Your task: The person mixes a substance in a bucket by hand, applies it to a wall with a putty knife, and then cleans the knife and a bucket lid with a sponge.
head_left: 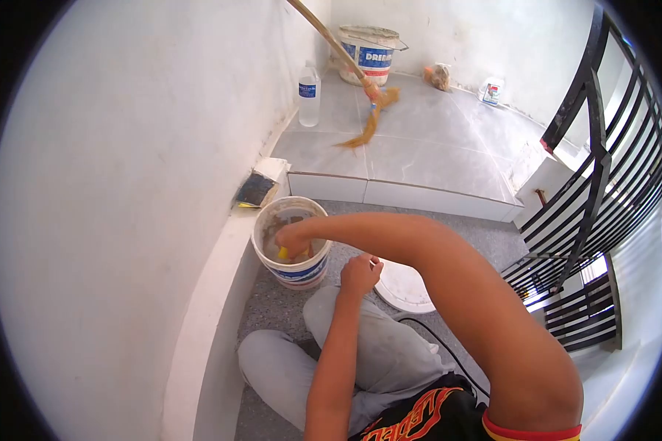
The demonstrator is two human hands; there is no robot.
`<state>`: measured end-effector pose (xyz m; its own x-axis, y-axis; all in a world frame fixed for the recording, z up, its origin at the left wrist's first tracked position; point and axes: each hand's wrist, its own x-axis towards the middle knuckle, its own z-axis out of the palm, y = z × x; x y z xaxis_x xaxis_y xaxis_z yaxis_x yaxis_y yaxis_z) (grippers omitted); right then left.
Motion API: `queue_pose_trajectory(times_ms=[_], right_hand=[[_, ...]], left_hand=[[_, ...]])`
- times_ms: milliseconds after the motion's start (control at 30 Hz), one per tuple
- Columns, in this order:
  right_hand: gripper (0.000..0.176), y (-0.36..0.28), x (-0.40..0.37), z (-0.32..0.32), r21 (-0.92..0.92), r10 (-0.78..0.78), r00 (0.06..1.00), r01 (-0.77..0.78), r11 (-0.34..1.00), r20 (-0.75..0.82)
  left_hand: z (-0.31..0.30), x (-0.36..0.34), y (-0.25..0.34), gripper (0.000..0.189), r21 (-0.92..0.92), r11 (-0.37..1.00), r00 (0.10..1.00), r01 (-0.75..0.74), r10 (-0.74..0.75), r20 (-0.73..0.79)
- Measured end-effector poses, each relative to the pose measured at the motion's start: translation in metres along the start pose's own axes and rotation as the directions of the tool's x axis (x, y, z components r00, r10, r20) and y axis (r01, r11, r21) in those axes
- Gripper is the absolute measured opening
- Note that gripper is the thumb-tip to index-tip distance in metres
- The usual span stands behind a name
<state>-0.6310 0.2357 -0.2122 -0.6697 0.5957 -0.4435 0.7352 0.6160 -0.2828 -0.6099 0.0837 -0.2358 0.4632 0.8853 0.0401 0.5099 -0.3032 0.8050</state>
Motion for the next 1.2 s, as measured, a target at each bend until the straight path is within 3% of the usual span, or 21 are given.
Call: queue_pose_trajectory(times_ms=[33, 167, 233, 267, 367, 433, 467, 533, 633, 767, 833, 867, 933, 1000, 1033, 1133, 1200], right_hand=[[0.024, 0.001, 0.003, 0.000, -0.186, -0.238, 0.969, 0.223, 0.957, -0.065], [0.022, -0.011, -0.011, -0.003, -0.174, -0.254, 0.967, 0.247, 0.953, -0.019], [0.025, -0.016, -0.012, 0.006, -0.276, -0.236, 0.953, 0.179, 0.944, -0.188], [0.025, -0.019, -0.014, 0.010, -0.262, -0.248, 0.951, 0.195, 0.945, -0.187], [0.025, -0.036, -0.030, 0.001, -0.202, -0.088, 0.971, 0.042, 0.978, -0.223], [0.026, -0.043, -0.037, -0.007, -0.169, 0.021, 0.972, -0.062, 0.984, -0.234], [0.026, -0.046, -0.038, -0.010, -0.160, 0.005, 0.973, -0.043, 0.986, -0.229], [0.028, -0.047, -0.040, -0.015, -0.145, 0.094, 0.949, -0.144, 0.979, -0.302], [0.031, -0.043, -0.042, -0.020, -0.138, 0.156, 0.928, -0.212, 0.967, -0.338], [0.037, -0.024, -0.043, -0.017, -0.132, 0.159, 0.957, -0.195, 0.972, -0.243], [0.049, -0.015, -0.045, -0.013, -0.052, -0.002, 0.959, -0.013, 0.999, -0.284], [0.049, -0.010, -0.046, -0.009, -0.039, 0.014, 0.959, -0.026, 0.999, -0.284], [0.060, -0.017, -0.065, -0.018, 0.044, -0.029, 0.899, 0.054, 0.998, -0.438], [0.057, -0.019, -0.087, -0.020, 0.173, 0.061, 0.763, 0.067, 0.983, -0.644], [0.057, -0.023, -0.114, -0.025, 0.360, 0.153, 0.727, 0.136, 0.923, -0.669], [0.047, -0.001, -0.170, -0.025, 0.516, 0.316, 0.625, 0.164, 0.841, -0.713], [0.044, 0.028, -0.221, -0.008, 0.751, 0.426, 0.705, 0.231, 0.618, -0.567]], left_hand=[[0.000, 0.000, 0.000, 0.020, 0.003, 1.000, 1.000, -0.004, 0.004, -0.004], [0.003, 0.002, -0.004, 0.023, 0.049, 0.999, 1.000, -0.003, 0.002, 0.020], [0.014, 0.004, -0.014, 0.029, 0.063, 0.991, 0.984, -0.120, 0.127, -0.125], [0.020, 0.006, -0.019, 0.032, 0.062, 0.983, 0.968, -0.174, 0.182, -0.171], [0.030, 0.012, -0.033, 0.036, 0.094, 0.968, 0.953, -0.232, 0.245, -0.179], [0.028, 0.011, -0.031, 0.031, 0.035, 0.986, 0.969, -0.164, 0.168, -0.182], [0.020, 0.008, -0.024, 0.031, 0.041, 0.989, 0.972, -0.144, 0.149, -0.182], [0.007, 0.003, -0.010, 0.025, 0.076, 0.997, 0.999, -0.022, 0.025, -0.042], [0.005, 0.005, -0.006, 0.020, 0.068, 0.997, 0.998, 0.048, -0.046, -0.034], [0.006, 0.005, -0.010, 0.021, 0.080, 0.994, 0.997, 0.075, -0.074, -0.021], [0.008, 0.007, -0.013, 0.017, 0.115, 0.988, 0.993, 0.105, -0.098, -0.065], [0.010, 0.007, -0.015, 0.015, 0.138, 0.982, 0.991, 0.129, -0.124, -0.045], [0.011, 0.010, -0.019, 0.015, 0.140, 0.980, 0.990, 0.144, -0.143, -0.016], [0.017, 0.015, -0.028, 0.015, 0.166, 0.976, 0.990, 0.140, -0.141, -0.004], [0.023, 0.017, -0.036, 0.015, 0.185, 0.975, 0.993, 0.119, -0.121, -0.002], [0.018, 0.017, -0.027, 0.020, 0.294, 0.948, 0.987, 0.124, -0.149, 0.063], [0.020, 0.022, -0.020, 0.024, 0.325, 0.937, 0.980, 0.131, -0.171, 0.097]])
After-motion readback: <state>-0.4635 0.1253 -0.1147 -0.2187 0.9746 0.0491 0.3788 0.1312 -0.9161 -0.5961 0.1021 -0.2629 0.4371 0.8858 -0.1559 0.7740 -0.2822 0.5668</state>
